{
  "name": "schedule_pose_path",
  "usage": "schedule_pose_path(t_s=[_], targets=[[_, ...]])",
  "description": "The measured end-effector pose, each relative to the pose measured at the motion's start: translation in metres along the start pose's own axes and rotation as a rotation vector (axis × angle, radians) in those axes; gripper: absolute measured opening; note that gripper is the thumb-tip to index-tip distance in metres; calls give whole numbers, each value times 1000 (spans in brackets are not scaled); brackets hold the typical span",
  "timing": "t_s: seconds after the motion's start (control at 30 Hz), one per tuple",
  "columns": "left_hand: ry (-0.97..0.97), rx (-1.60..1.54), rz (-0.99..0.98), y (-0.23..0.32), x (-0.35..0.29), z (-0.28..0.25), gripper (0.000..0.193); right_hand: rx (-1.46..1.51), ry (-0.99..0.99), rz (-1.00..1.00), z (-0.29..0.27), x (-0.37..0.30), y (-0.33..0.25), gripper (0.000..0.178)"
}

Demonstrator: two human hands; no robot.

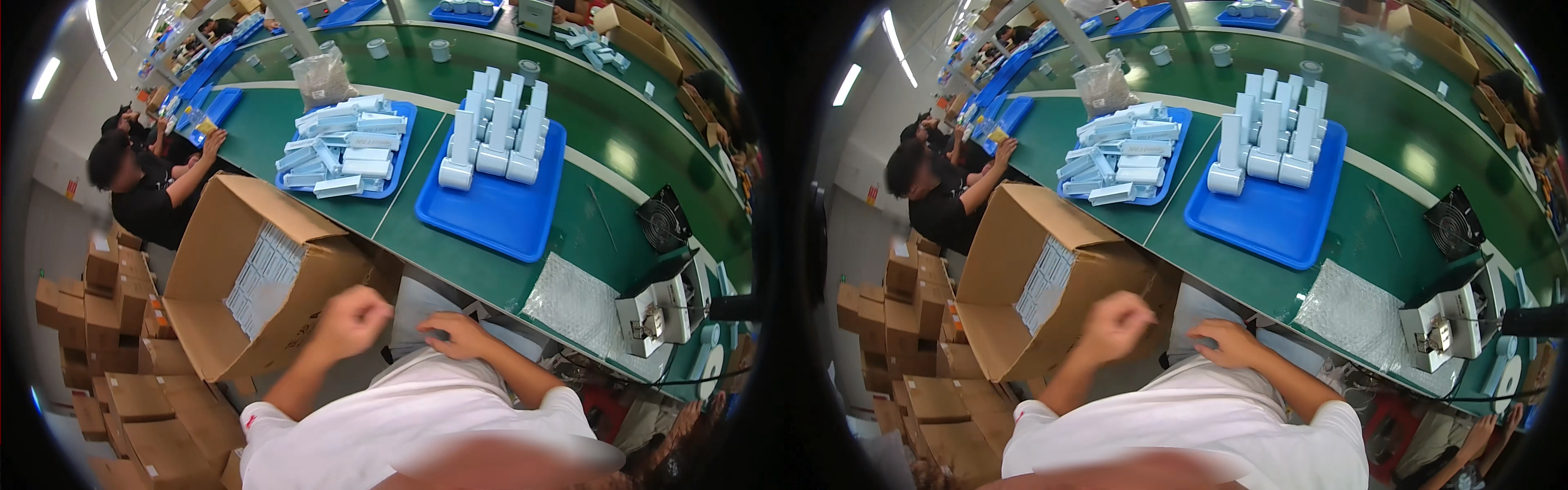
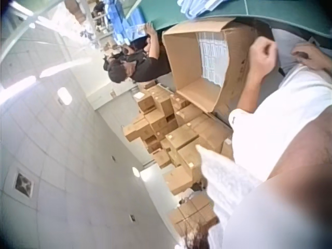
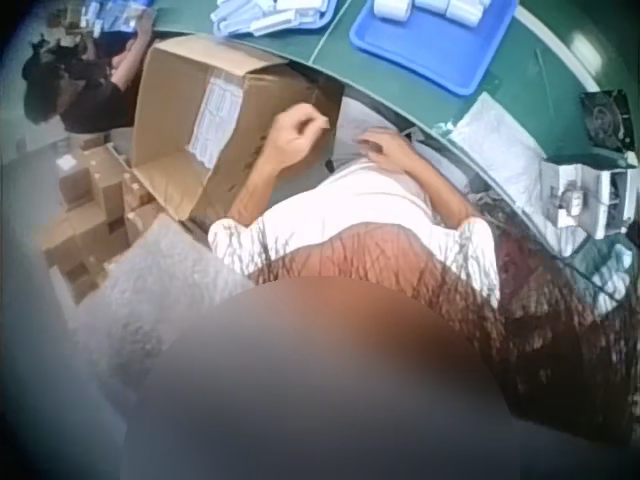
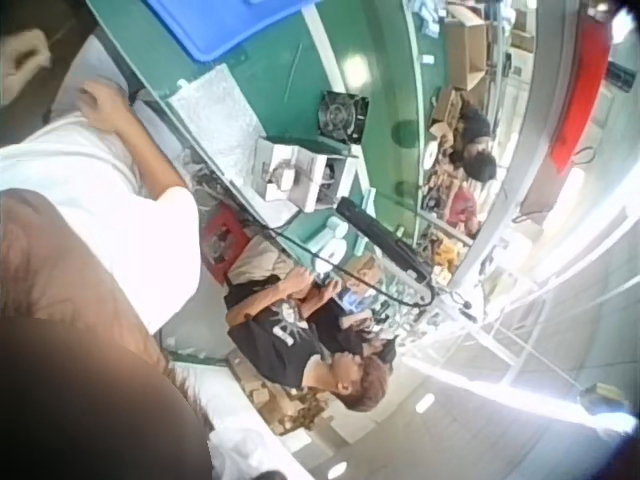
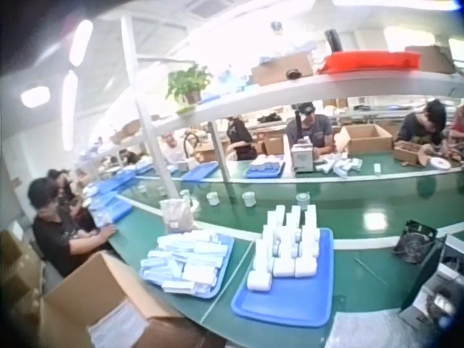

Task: The person assembles small electronic devices by inserting a cylindrical motor component into a light blue plastic housing. They repeatedly pick up parts from blue trays, connect them, and place the finished units back into the trays or into a cardboard box.

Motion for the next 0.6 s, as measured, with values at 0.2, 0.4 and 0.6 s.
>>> schedule_pose_path(t_s=[0.2, 0.4, 0.6], targets=[[-423, 209, 28, -245, 48, 248, 28, -208, 335, -49, -95, -44, -49, 25], [-692, 473, 55, -300, 73, 357, 31, -372, 703, 293, -161, -96, -1, 17], [-799, 426, -23, -301, 109, 354, 31, -282, 866, 687, -114, -183, 67, 18]])
Point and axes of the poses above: each hand's wrist, its own x-axis towards the middle knuckle, its own z-axis out of the palm, y = z × x, the point moved 6 cm from there along x, towards the middle knuckle, and after that the axes turned 15 degrees about -x, right-handed, at the moved point
